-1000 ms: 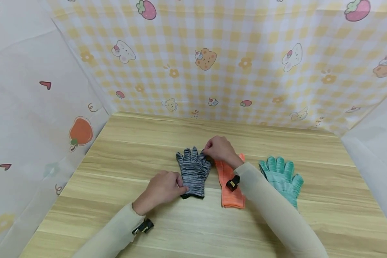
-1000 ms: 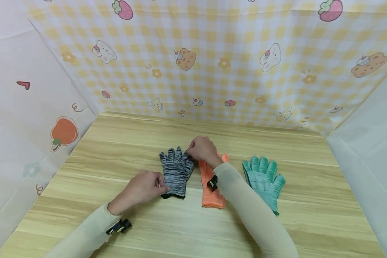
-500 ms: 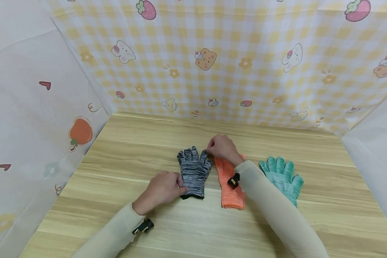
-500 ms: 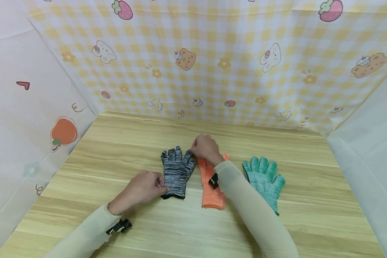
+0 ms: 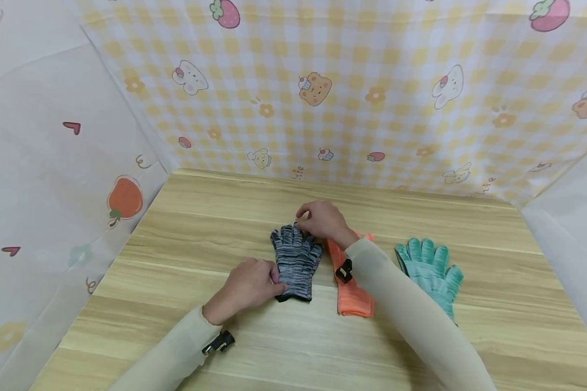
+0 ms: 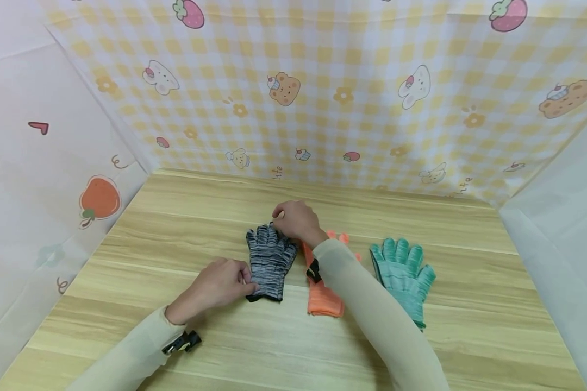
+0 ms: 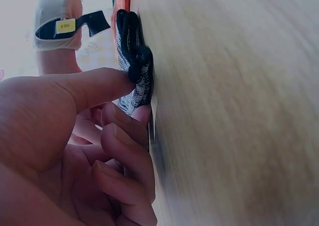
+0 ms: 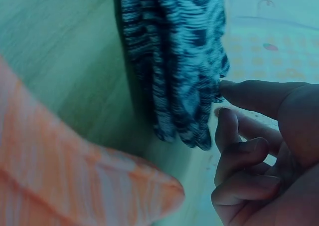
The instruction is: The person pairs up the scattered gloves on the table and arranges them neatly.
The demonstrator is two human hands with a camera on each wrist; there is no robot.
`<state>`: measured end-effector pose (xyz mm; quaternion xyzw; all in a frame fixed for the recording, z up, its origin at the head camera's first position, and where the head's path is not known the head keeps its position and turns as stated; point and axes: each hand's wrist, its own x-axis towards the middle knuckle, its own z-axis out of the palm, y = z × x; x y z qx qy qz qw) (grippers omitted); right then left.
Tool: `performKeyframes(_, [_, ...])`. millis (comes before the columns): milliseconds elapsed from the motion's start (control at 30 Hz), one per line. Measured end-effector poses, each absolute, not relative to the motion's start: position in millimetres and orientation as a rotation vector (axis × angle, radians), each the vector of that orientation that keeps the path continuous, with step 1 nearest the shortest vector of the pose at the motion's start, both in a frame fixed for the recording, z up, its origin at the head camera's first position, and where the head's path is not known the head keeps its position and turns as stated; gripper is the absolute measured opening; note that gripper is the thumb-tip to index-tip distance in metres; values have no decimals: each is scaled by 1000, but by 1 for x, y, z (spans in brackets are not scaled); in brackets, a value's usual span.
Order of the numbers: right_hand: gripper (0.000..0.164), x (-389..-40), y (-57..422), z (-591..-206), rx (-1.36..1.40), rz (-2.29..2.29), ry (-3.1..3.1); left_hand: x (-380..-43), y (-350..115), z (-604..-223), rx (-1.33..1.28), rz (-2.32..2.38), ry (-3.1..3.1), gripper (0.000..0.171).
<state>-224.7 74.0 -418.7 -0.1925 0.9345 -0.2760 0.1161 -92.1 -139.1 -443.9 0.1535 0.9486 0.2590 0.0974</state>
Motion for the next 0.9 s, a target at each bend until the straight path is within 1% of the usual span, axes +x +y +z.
performKeyframes(133, [9, -226, 68, -421, -538, -746, 2760, -88, -134, -432, 406, 747, 2793, 31])
performKeyframes(200, [7, -226, 67, -421, -521, -716, 2778, -87, -133, -429, 396, 726, 2796, 31])
performKeyframes(500, [6, -227, 70, -418, -487, -647, 2811, -90, -135, -432, 410, 740, 2793, 31])
performKeyframes(600, [11, -229, 68, -416, -550, -700, 2788, -97, -142, -458, 465, 738, 2817, 30])
performKeyframes(667, [15, -230, 66, -415, -620, -730, 2761, -97, -144, -460, 477, 738, 2824, 30])
performKeyframes(733, [17, -230, 63, -414, -677, -736, 2735, -97, -143, -458, 473, 742, 2818, 30])
performKeyframes(833, [15, -231, 59, -414, -714, -710, 2716, -91, -137, -433, 435, 759, 2789, 32])
performKeyframes(900, [13, -232, 57, -415, -714, -706, 2715, -91, -136, -435, 443, 765, 2785, 31])
